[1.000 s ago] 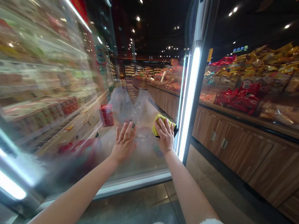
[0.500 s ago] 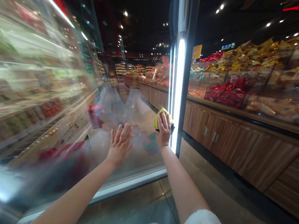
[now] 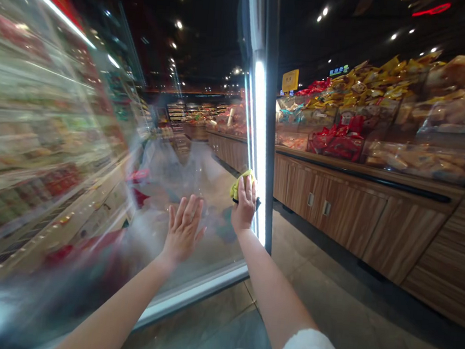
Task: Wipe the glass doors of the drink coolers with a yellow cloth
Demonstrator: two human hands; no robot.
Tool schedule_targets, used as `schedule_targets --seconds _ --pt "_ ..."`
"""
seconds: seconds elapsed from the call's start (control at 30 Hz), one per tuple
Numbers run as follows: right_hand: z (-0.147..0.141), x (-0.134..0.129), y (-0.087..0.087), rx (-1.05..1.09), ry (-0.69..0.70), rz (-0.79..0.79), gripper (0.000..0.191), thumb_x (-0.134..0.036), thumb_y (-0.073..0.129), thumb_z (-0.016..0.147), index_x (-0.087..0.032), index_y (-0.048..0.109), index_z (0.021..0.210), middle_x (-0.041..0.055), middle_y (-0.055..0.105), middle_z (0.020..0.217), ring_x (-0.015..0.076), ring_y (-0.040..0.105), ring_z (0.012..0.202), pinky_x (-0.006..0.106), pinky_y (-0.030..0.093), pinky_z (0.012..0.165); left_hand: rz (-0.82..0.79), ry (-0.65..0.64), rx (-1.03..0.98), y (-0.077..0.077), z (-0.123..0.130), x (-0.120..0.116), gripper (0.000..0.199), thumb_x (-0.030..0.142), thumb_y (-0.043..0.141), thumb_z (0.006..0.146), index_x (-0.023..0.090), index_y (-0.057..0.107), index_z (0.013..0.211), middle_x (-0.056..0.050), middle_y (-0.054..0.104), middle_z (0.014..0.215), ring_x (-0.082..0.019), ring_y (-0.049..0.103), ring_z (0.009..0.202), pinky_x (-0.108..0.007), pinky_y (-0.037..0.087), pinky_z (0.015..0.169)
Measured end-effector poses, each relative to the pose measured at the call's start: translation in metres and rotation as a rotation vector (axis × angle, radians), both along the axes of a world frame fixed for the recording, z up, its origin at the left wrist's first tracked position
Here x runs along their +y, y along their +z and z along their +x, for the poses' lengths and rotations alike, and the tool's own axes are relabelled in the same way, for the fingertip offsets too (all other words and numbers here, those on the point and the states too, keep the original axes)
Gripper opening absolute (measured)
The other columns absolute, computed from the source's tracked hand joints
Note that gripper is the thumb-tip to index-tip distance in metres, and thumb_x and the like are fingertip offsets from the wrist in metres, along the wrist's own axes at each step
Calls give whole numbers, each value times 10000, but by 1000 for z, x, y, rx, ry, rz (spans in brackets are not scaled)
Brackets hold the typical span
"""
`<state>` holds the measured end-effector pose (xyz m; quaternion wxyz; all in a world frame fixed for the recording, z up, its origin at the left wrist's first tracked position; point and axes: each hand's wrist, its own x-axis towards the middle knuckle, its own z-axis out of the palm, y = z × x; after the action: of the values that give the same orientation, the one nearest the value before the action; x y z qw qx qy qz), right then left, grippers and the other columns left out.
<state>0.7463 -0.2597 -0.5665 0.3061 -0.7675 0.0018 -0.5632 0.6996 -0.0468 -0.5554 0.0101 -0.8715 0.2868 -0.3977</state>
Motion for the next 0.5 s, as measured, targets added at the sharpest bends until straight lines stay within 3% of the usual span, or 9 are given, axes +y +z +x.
schedule_targets --seconds 0.1,0.17,0.23,0.37,0.5 --pt "-16 -3 -34 -2 10 -38 833 37 388 788 -238 421 1575 105 479 1595 259 364 1525 495 426 1185 21 -20 5 -2 -2 -11 882 326 599 950 215 92 1663 -127 213 1713 -291 73 1603 -575 29 1300" --pt "-29 -12 -44 -5 35 -66 808 54 380 766 -225 516 1512 102 564 1524 242 466 1460 465 461 1157 38 -44 13 -3 -2 -19 882 321 604 945 204 104 1663 -129 218 1712 -289 75 1603 -565 50 1303" --pt "-42 -25 -43 -8 56 -104 781 55 389 769 -242 569 1469 81 602 1489 225 511 1422 441 466 1151 53 -65 21 -3 -2 -29 894 305 618 933 192 112 1661 -134 221 1711 -289 74 1603 -553 82 1305" --pt "-60 -59 -41 -11 10 -252 676 -3 459 860 -311 591 1448 31 593 1506 249 430 1485 513 380 1200 74 -81 40 -1 0 -49 917 295 637 916 181 113 1660 -145 217 1707 -293 81 1601 -548 123 1302" --pt "-55 -84 -43 36 -19 -281 649 16 402 900 -318 624 1411 1 656 1434 232 378 1520 523 374 1203 87 -97 58 -1 -1 -62 912 291 639 912 168 129 1658 -148 217 1706 -300 76 1601 -548 138 1300"
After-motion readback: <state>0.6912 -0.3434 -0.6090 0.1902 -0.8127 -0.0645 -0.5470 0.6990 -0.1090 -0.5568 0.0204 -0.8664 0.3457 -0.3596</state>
